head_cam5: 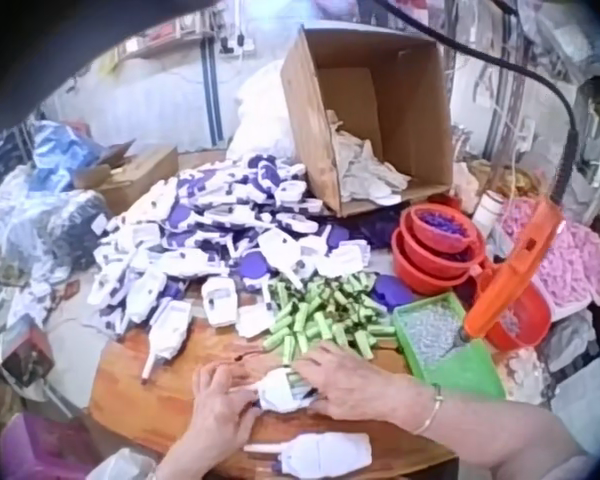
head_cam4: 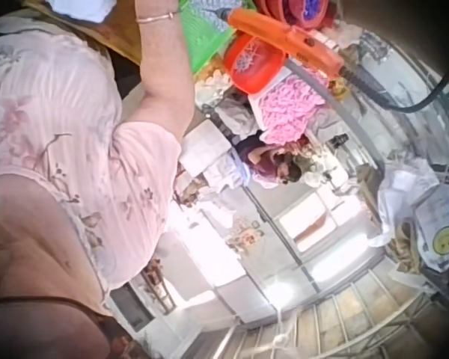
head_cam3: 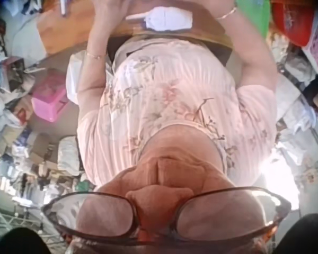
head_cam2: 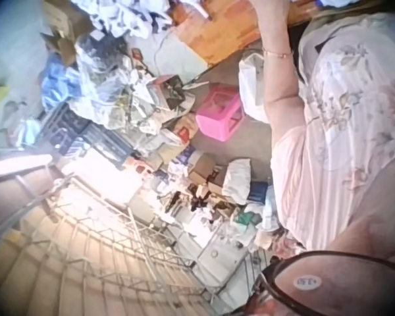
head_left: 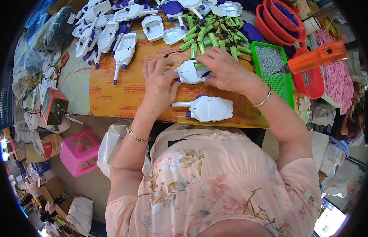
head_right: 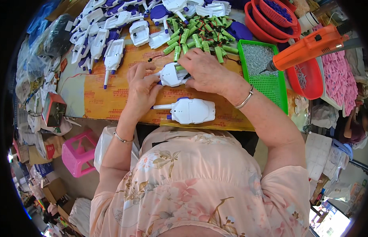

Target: The person assembles small electronic devices by inserting batteries, wires, and circuit components into plastic device housings, then applies hot glue with a glue gun to secure the internal components.

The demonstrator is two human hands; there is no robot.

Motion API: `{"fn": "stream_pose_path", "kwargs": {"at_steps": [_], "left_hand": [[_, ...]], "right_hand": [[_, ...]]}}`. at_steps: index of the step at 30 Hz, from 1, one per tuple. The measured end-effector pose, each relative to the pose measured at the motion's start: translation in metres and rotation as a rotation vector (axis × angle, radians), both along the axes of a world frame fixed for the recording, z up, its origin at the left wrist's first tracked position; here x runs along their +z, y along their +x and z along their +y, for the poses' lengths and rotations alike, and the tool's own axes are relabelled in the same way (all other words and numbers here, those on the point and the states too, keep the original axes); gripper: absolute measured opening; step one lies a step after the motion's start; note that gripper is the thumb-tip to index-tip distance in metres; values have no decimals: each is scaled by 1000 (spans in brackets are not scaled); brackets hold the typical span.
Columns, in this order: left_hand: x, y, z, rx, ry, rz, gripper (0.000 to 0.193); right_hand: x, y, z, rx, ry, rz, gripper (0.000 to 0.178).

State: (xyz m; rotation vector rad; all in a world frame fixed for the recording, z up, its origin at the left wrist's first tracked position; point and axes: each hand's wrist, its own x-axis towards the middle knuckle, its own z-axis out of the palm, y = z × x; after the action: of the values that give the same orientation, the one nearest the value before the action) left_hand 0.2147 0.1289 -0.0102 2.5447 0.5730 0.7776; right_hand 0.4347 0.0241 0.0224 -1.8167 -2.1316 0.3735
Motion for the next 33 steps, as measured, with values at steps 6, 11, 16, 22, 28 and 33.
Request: {"fn": "stream_pose_path", "kwargs": {"at_steps": [6, 11, 16, 22, 28, 33], "left_hand": [[-1, 1, -7, -94, 73, -24, 23], [2, -5, -9, -182, 15, 26, 26], [8, -7, -17, -145, 43, 69, 26], [15, -14, -18, -73, -136, 4, 32], [13, -20, -15, -43, -192, -39, 37], [23, -1, -20, -142, -122, 0, 46]], "right_hand": [[14, -3, -7, 31, -58, -30, 54], [21, -5, -14, 9, -20, -121, 60], [17, -7, 49, 10, 285, -72, 29], [-27, -14, 119, -70, 312, -405, 12], [-19, -4, 108, -66, 509, -352, 14], [32, 23, 35, -68, 168, 403, 24]]}}
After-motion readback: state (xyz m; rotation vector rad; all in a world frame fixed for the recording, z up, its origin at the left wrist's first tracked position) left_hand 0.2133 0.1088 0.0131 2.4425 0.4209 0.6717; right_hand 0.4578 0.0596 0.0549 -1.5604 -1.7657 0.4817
